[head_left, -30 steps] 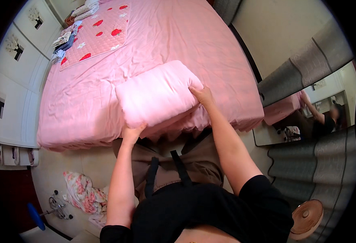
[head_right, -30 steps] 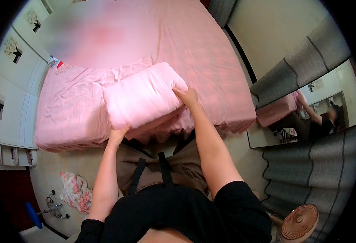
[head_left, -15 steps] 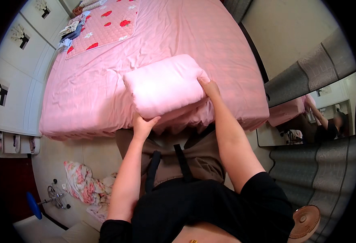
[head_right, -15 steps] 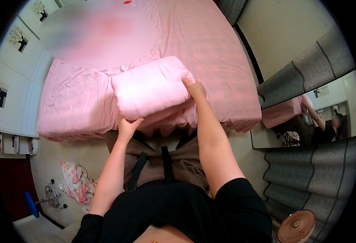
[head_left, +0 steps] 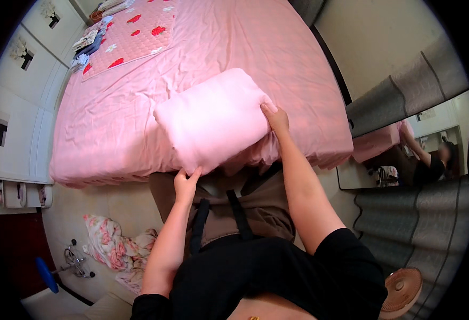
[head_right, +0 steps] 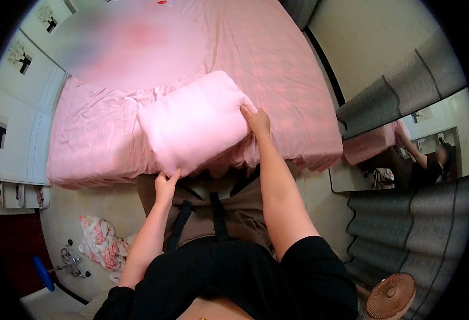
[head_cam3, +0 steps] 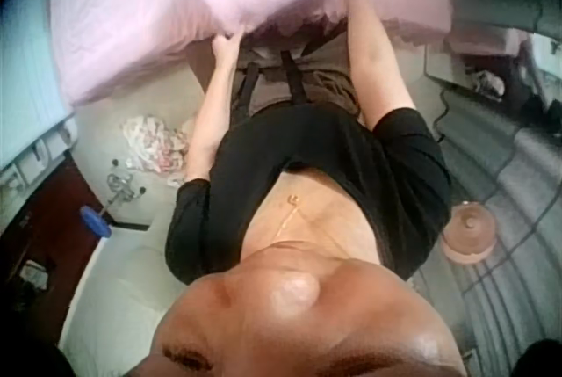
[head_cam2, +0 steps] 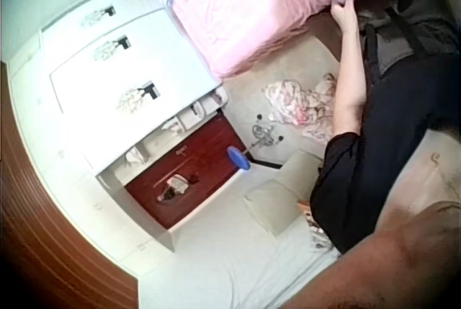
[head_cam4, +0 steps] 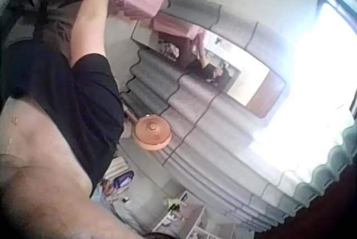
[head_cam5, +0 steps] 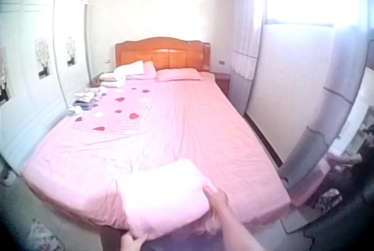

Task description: The person folds a pink bedsheet on a bed. They smooth the sheet, fold it in half multiple times, and roll it into a compact bundle. Finally, they lift the folded sheet and place it on a stack of other folded linens at the head of the bed.

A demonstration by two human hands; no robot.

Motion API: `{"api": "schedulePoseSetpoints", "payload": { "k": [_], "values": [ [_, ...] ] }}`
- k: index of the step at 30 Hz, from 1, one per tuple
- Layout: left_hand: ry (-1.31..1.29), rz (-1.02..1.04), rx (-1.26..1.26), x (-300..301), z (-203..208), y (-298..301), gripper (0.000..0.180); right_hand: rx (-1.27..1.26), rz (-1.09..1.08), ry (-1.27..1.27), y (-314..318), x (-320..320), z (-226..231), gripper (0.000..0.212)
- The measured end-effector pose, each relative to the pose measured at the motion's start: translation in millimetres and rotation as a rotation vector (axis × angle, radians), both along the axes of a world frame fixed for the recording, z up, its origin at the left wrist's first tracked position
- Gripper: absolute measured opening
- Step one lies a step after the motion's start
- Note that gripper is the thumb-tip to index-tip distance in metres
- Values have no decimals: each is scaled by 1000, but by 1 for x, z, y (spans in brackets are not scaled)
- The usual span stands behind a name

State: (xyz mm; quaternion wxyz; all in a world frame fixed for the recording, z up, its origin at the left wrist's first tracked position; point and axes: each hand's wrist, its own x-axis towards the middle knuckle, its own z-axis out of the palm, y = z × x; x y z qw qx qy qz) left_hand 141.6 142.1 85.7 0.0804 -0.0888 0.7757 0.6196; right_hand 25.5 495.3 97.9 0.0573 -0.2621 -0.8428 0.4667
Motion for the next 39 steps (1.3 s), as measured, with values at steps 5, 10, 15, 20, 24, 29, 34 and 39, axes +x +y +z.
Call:
{"api": "schedulePoseSetpoints", "payload": {
  "k": [5, 10, 15, 20, 24, 29, 34, 39],
  "values": [
    [-40, -10, 163, 21, -1, 11, 58, -502, 90, 70, 28, 16, -18, 55],
    [-241, 195, 158, 2, -7, 15, 68, -573, 408, -32, 46, 37, -9, 55],
    [-205, 228, 112, -16, -44, -6, 49, -504, 214, 31, 14, 36, -20, 54],
    [-148, 174, 72, -23, -27, 25, 45, 24, 213, 0, 57, 10, -38, 61],
    [-53, 220, -13, -8, -24, 6, 41, 597, 412, 256, -51, 1, 87, 75],
    [-29, 173, -147, -7, -17, 7, 40, 802, 857, 285, -178, 11, 82, 75],
    [321, 107, -775, -3, 62, 5, 35, 825, 848, 164, -193, 7, 67, 77],
    [481, -19, -753, -93, 57, 49, 57, 898, 826, 276, -187, -10, 23, 72]
  ]
}}
